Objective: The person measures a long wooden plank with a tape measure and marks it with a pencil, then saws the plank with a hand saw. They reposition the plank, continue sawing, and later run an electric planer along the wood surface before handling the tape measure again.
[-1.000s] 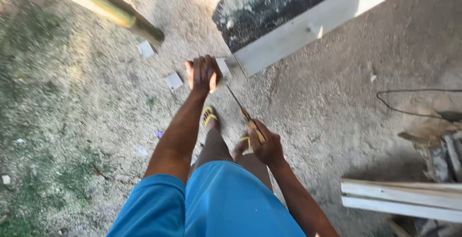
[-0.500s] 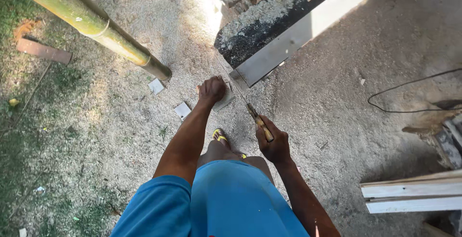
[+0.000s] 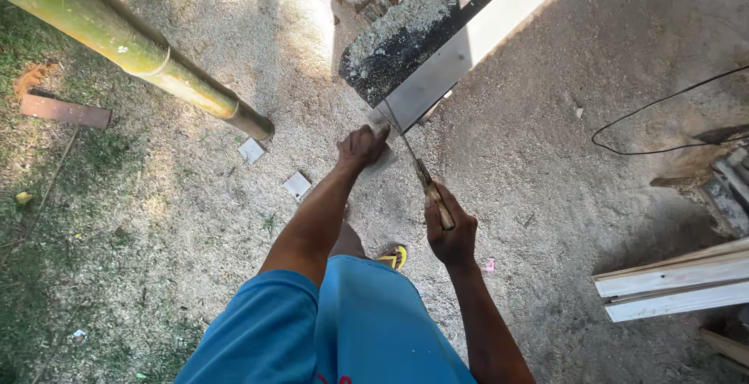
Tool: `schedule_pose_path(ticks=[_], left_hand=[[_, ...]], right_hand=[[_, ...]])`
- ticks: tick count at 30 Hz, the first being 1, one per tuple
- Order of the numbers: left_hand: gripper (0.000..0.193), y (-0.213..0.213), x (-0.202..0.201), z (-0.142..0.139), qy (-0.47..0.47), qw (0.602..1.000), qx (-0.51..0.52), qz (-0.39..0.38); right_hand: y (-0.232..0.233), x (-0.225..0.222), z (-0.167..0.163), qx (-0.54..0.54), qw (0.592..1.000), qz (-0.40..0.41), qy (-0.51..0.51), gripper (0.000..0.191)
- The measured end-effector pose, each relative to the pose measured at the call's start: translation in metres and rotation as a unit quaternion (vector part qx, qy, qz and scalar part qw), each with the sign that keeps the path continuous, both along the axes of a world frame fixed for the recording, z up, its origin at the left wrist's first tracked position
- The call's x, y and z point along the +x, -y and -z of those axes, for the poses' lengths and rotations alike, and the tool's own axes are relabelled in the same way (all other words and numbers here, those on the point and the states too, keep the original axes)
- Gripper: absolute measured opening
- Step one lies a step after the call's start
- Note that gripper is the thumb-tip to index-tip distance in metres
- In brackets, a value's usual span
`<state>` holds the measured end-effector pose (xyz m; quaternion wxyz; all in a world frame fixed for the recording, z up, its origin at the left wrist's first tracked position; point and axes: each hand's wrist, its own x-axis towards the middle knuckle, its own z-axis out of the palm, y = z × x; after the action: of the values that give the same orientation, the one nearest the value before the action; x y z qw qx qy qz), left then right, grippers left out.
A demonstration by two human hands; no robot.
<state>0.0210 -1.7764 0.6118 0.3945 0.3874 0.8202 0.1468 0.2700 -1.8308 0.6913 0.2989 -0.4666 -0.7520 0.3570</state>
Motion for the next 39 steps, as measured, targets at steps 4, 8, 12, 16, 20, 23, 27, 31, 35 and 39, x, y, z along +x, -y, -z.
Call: schedule_pose_path(ticks=[4, 8, 12, 16, 20, 23, 27, 31, 35, 39], left_hand=[[0.095, -0.022, -0.018, -0.01, -0.015, 0.998, -0.014, 0.053], [0.126, -0.036, -0.04, -0.015, 0.017, 0.999, -0.031, 0.037], [0.106, -0.052, -0.058, -0.01, 0.057, 0.997, 0.046, 0.038], [0.09, -0.062, -0.082, 0.005, 0.268, 0.928, 0.025, -0.257], [0.05, -0.081, -0.101, 0.034, 0.333, 0.867, 0.165, -0.331], [0.042, -0.106, -0.1, 0.049, 0.316, 0.807, 0.295, -0.403], [0.045, -0.138, -0.105, 0.062, 0.339, 0.769, 0.334, -0.428], [0.064, -0.155, -0.112, 0.064, 0.223, 0.834, 0.311, -0.397], [0.062, -0.16, -0.116, 0.068, 0.115, 0.874, 0.254, -0.398], [0.057, -0.15, -0.113, 0.071, 0.038, 0.905, 0.19, -0.379]], right_hand=[[-0.009, -0.026, 0.002, 0.005, 0.999, 0.035, -0.001, 0.039], [-0.013, -0.055, 0.006, 0.064, 0.996, 0.041, -0.051, 0.035], [-0.02, -0.077, 0.008, 0.057, 0.996, 0.068, -0.029, 0.037], [-0.034, -0.093, 0.011, 0.096, 0.992, 0.075, -0.007, 0.04], [-0.046, -0.108, 0.022, 0.138, 0.987, 0.079, 0.011, 0.043], [-0.059, -0.117, 0.032, 0.161, 0.984, 0.071, 0.04, 0.047], [-0.089, -0.126, 0.034, 0.158, 0.984, 0.06, 0.063, 0.051], [-0.132, -0.137, 0.02, 0.158, 0.984, 0.021, 0.085, 0.052], [-0.183, -0.157, 0.013, 0.216, 0.972, -0.04, 0.086, 0.051], [-0.234, -0.198, 0.024, 0.259, 0.952, -0.099, 0.126, 0.057]])
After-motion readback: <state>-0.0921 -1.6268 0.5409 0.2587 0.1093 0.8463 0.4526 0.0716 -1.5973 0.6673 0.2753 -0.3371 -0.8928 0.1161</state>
